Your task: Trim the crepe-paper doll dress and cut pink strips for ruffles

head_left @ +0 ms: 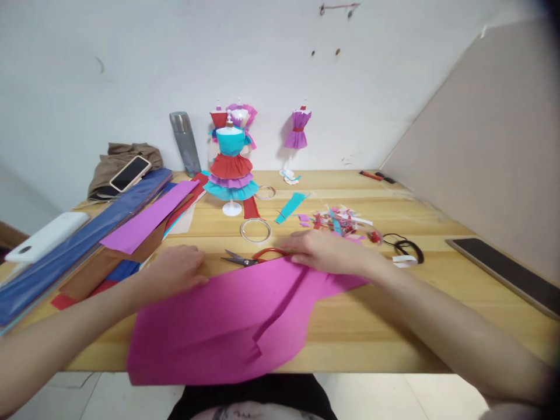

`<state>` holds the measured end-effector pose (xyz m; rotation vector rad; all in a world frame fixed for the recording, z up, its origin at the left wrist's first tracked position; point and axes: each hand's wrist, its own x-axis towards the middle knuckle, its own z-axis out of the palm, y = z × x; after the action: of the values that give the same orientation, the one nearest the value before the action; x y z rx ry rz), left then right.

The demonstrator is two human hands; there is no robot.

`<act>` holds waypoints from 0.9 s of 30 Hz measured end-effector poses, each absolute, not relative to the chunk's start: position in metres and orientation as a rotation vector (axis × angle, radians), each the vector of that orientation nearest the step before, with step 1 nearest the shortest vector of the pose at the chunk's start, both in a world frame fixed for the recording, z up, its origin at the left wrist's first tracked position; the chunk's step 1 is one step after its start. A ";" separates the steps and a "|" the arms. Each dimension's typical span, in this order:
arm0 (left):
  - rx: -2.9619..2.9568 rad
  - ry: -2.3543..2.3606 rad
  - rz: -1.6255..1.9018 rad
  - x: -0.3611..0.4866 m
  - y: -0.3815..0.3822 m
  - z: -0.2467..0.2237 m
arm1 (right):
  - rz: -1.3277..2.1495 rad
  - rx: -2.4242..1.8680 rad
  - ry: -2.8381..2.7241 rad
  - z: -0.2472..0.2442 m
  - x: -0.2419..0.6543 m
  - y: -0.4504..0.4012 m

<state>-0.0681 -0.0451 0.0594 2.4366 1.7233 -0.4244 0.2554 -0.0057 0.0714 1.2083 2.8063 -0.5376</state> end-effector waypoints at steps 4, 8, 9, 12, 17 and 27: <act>2.411 1.563 -0.472 -0.070 -0.050 0.051 | -0.649 1.200 2.770 0.066 0.257 -0.010; 2.412 1.663 -0.554 -0.062 -0.037 0.067 | -0.718 1.238 2.767 0.069 0.257 -0.004; 2.431 1.711 -0.592 -0.060 -0.033 0.073 | -0.738 1.258 2.776 0.069 0.257 -0.001; 2.474 1.870 -0.696 -0.057 -0.021 0.086 | -0.852 1.275 2.813 0.067 0.259 0.010; 2.441 2.007 -0.796 -0.063 -0.007 0.089 | -0.897 1.293 2.788 0.059 0.279 0.024; 2.414 1.615 -0.605 -0.088 -0.006 0.072 | -0.742 1.227 2.638 0.057 0.316 0.001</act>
<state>-0.0879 -0.0056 0.0718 2.4141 1.6147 -0.6055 0.3156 0.0010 0.0571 1.2272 2.6376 -0.7421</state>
